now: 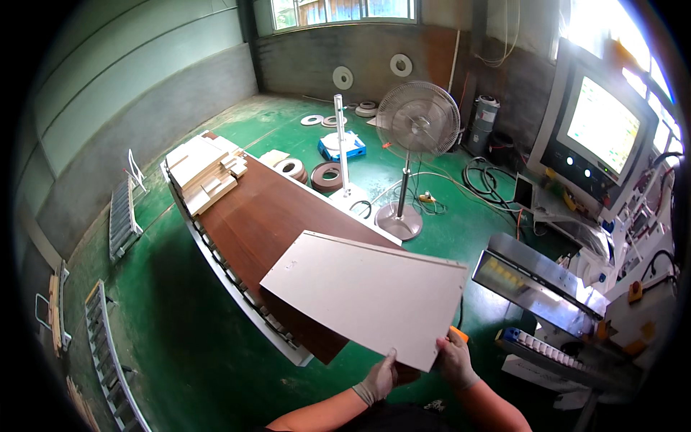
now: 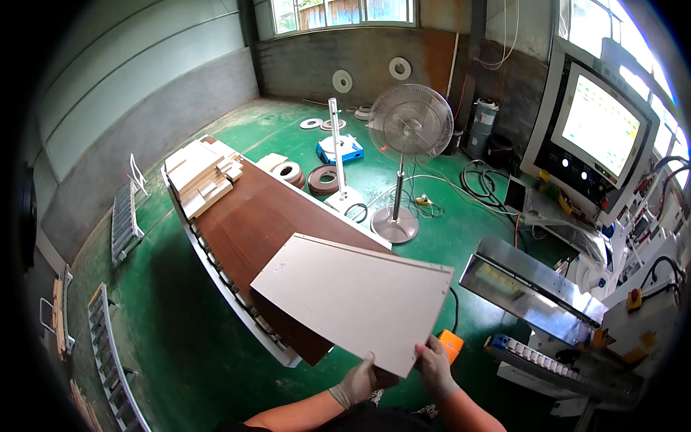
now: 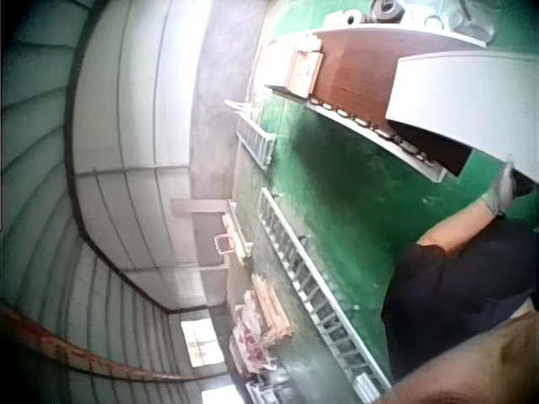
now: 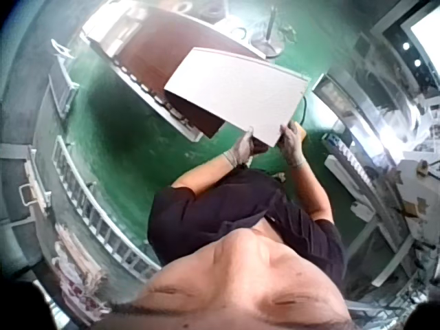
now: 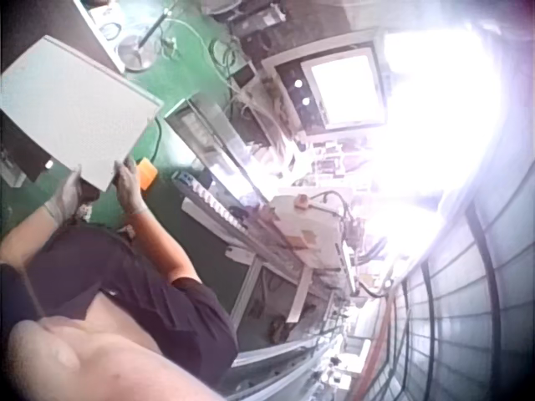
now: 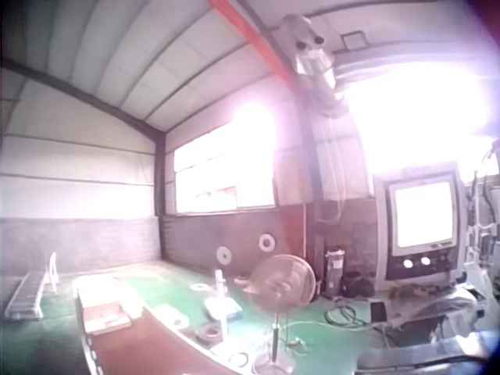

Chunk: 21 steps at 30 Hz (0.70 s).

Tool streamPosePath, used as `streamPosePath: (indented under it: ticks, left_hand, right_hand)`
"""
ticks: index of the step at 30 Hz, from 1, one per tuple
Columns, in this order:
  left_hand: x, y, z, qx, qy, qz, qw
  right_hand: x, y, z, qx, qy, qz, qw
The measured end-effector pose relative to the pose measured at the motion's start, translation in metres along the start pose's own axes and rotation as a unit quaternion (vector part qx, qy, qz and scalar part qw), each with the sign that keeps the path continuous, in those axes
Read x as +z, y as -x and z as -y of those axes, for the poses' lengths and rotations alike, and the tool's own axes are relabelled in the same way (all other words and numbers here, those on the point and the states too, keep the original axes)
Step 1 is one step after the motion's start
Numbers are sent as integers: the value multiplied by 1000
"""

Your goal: The person repeatedly picks up white rectangular panels from a stack on a table and places them one by one onto a conveyor belt feeding a processing machine. The panels are handled with gloved hands and moved in a consistent loop from the table to the machine.

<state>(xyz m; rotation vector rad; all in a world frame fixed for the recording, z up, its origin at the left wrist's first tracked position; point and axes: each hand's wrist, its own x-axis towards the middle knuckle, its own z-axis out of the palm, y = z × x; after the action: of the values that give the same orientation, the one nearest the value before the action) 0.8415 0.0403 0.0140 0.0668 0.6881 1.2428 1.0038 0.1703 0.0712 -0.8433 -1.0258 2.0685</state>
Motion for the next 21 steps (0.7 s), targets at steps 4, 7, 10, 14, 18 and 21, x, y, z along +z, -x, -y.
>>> streamPosePath:
  ticks: [4,7,10,14,18,21]
  left_hand:
    - [-48,-5,26,-20,86,-50,995]
    - [-155,-29,24,118,186,-138,966]
    - [-212,-36,-11,174,203,-206,941]
    - [-220,-61,-24,153,186,-228,944]
    - [-212,-56,-25,148,213,-206,944]
    - [-186,-70,-36,106,236,-158,953]
  right_hand:
    - [-48,68,8,4,49,-63,997]
    - [-73,126,21,-11,82,-189,978]
    - [-116,172,29,-12,64,-256,965]
    - [-131,192,19,-56,69,-385,919]
    - [-150,194,17,-94,259,-451,849]
    - [-200,225,-16,-127,211,-520,818]
